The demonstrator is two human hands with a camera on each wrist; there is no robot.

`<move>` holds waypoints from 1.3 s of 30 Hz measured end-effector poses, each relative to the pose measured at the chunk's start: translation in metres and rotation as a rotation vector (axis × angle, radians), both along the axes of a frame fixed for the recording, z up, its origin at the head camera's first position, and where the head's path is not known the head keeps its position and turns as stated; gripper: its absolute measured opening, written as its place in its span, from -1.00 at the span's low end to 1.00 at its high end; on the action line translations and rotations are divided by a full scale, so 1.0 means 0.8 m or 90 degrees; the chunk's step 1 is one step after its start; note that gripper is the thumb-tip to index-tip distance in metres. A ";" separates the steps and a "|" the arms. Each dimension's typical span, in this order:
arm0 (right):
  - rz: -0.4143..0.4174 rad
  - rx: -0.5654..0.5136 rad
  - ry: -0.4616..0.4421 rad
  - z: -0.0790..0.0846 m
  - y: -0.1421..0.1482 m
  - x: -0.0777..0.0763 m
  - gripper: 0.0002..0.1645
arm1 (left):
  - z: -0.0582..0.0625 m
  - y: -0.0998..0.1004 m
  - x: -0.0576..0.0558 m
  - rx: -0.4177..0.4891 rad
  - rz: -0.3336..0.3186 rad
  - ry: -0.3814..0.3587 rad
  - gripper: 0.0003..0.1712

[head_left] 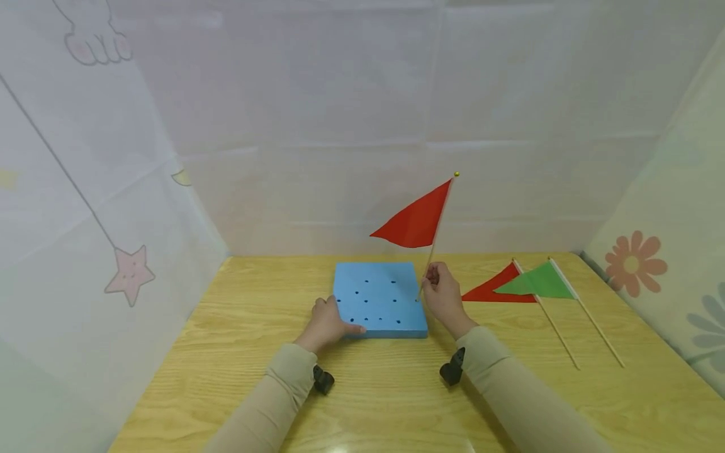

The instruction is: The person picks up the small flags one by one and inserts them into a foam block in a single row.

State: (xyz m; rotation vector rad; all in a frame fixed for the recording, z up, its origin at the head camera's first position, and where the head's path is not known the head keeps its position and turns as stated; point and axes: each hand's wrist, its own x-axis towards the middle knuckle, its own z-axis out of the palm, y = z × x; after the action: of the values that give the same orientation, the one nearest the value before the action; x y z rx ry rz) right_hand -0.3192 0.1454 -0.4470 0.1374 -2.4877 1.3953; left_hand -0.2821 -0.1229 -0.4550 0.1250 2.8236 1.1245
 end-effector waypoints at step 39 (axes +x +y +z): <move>0.049 -0.019 -0.054 -0.006 0.022 0.009 -0.59 | 0.004 -0.013 -0.015 0.025 -0.062 -0.064 0.34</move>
State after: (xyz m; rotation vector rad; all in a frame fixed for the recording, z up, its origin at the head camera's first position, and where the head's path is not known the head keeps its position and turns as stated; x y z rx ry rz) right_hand -0.3122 0.1628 -0.4518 0.1729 -2.5537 1.4989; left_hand -0.2943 -0.1335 -0.4517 0.1997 2.6782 1.1316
